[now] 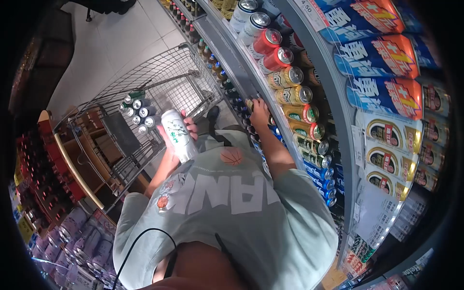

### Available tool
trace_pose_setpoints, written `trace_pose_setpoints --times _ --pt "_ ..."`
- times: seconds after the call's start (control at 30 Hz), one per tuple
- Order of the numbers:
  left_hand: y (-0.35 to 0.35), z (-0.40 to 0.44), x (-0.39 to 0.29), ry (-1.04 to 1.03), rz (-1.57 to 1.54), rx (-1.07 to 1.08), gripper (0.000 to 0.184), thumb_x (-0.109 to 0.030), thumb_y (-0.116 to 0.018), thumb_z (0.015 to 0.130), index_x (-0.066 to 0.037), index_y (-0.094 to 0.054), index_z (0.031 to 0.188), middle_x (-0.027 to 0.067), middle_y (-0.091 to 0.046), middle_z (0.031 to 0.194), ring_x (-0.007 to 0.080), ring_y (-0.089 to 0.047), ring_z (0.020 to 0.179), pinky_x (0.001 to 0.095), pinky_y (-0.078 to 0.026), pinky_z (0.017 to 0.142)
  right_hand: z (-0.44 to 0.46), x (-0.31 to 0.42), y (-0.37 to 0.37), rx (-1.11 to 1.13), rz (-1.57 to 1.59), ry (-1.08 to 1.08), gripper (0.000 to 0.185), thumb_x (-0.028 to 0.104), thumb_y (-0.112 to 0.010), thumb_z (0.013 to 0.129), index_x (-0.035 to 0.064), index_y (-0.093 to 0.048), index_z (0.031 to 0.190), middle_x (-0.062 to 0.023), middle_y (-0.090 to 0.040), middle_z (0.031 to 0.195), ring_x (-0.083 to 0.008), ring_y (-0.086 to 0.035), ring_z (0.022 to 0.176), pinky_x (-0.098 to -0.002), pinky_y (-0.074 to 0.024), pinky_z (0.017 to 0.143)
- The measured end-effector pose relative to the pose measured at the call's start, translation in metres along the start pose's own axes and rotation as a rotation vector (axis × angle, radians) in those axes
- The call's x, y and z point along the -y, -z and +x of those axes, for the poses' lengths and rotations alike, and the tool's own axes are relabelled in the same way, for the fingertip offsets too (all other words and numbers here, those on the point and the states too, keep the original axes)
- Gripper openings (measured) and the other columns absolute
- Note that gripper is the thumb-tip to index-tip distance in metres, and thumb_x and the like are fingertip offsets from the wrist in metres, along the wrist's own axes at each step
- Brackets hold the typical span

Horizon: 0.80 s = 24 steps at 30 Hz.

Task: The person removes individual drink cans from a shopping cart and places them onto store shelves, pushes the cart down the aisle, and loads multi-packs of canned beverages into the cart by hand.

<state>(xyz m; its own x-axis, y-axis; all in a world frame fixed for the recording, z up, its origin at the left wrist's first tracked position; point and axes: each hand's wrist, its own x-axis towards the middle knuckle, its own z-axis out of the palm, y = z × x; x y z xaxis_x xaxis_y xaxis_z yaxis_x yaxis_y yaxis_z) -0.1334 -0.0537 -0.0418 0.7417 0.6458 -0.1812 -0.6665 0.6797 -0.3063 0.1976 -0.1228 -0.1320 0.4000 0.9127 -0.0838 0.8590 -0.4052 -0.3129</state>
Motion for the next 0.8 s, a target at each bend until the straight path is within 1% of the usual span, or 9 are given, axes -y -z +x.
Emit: trace_pose_setpoints --times 0.07,0.13,0.23,0.33,0.43,0.53,0.63,0.73,0.8 --pt "0.011 -0.004 -0.003 -0.039 0.012 0.003 0.095 -0.069 -0.076 0.060 -0.022 -0.045 0.135 0.0011 -0.047 0.109 0.0204 -0.045 0.095 0.0380 -0.044 0.081 0.007 -0.016 -0.023 0.009 -0.065 -0.067 0.051 -0.003 -0.060 0.073 0.0123 -0.052 0.121 -0.0111 -0.048 0.134 -0.0365 -0.049 0.120 -0.0432 -0.0428 0.098" --pt "0.013 -0.005 0.000 -0.059 -0.074 0.027 0.093 -0.065 -0.079 0.061 -0.022 -0.044 0.136 0.0017 -0.047 0.109 0.0206 -0.045 0.094 0.0385 -0.044 0.081 0.020 -0.021 -0.031 0.099 -0.056 -0.211 0.053 0.000 -0.062 0.075 0.0129 -0.050 0.125 -0.0126 -0.046 0.137 -0.0374 -0.049 0.121 -0.0445 -0.0421 0.099" --pt "0.016 0.001 -0.005 -0.041 -0.075 -0.006 0.089 -0.061 -0.080 0.063 -0.022 -0.045 0.134 0.0021 -0.047 0.109 0.0212 -0.045 0.095 0.0398 -0.043 0.080 0.035 -0.022 -0.034 0.147 -0.048 -0.292 0.055 0.002 -0.063 0.077 0.0132 -0.048 0.128 -0.0151 -0.045 0.138 -0.0379 -0.049 0.121 -0.0448 -0.0423 0.099" --pt "0.025 0.015 -0.012 0.003 -0.023 0.009 0.085 -0.059 -0.080 0.065 -0.022 -0.045 0.133 0.0023 -0.047 0.110 0.0216 -0.045 0.097 0.0412 -0.042 0.081 0.044 -0.030 -0.041 0.161 -0.207 -0.286 0.058 0.006 -0.066 0.078 0.0136 -0.047 0.131 -0.0180 -0.049 0.133 -0.0375 -0.050 0.121 -0.0445 -0.0429 0.098" --pt "0.035 0.032 -0.016 0.010 -0.102 -0.031 0.083 -0.058 -0.079 0.067 -0.021 -0.045 0.133 0.0027 -0.048 0.110 0.0219 -0.045 0.098 0.0431 -0.042 0.081 0.047 -0.046 -0.056 0.128 -0.162 -0.273 0.060 0.008 -0.067 0.078 0.0134 -0.046 0.133 -0.0197 -0.054 0.128 -0.0379 -0.052 0.119 -0.0447 -0.0430 0.098" --pt "0.039 0.053 -0.024 0.049 -0.068 0.028 0.084 -0.056 -0.080 0.067 -0.019 -0.046 0.134 0.0012 -0.045 0.111 0.0196 -0.043 0.099 0.0412 -0.038 0.084 0.052 -0.043 -0.060 0.176 -0.203 -0.270 0.059 0.007 -0.067 0.077 0.0120 -0.047 0.132 -0.0200 -0.056 0.124 -0.0396 -0.052 0.117 -0.0454 -0.0420 0.099" --pt "0.042 0.069 -0.026 0.015 -0.073 -0.035 0.083 -0.055 -0.080 0.067 -0.018 -0.047 0.133 0.0005 -0.047 0.110 0.0172 -0.044 0.099 0.0392 -0.038 0.084 0.063 -0.029 -0.050 0.248 -0.269 -0.306 0.055 0.007 -0.065 0.078 0.0107 -0.049 0.131 -0.0215 -0.054 0.126 -0.0407 -0.051 0.118 -0.0460 -0.0408 0.100" --pt "0.041 0.086 -0.030 0.008 -0.062 -0.067 0.081 -0.054 -0.080 0.068 -0.017 -0.047 0.132 0.0000 -0.048 0.111 0.0156 -0.045 0.098 0.0380 -0.039 0.084 0.072 -0.048 -0.068 0.211 -0.339 -0.344 0.052 0.008 -0.064 0.079 0.0100 -0.051 0.129 -0.0222 -0.053 0.128 -0.0408 -0.050 0.120 -0.0464 -0.0393 0.102" --pt "0.041 0.095 -0.034 0.019 -0.043 -0.059 0.081 -0.054 -0.080 0.068 -0.017 -0.047 0.131 -0.0001 -0.048 0.111 0.0154 -0.045 0.097 0.0375 -0.039 0.085 0.067 -0.090 -0.110 0.088 -0.293 -0.405 0.051 0.011 -0.065 0.080 0.0096 -0.052 0.129 -0.0219 -0.053 0.129 -0.0401 -0.050 0.121 -0.0472 -0.0393 0.102"
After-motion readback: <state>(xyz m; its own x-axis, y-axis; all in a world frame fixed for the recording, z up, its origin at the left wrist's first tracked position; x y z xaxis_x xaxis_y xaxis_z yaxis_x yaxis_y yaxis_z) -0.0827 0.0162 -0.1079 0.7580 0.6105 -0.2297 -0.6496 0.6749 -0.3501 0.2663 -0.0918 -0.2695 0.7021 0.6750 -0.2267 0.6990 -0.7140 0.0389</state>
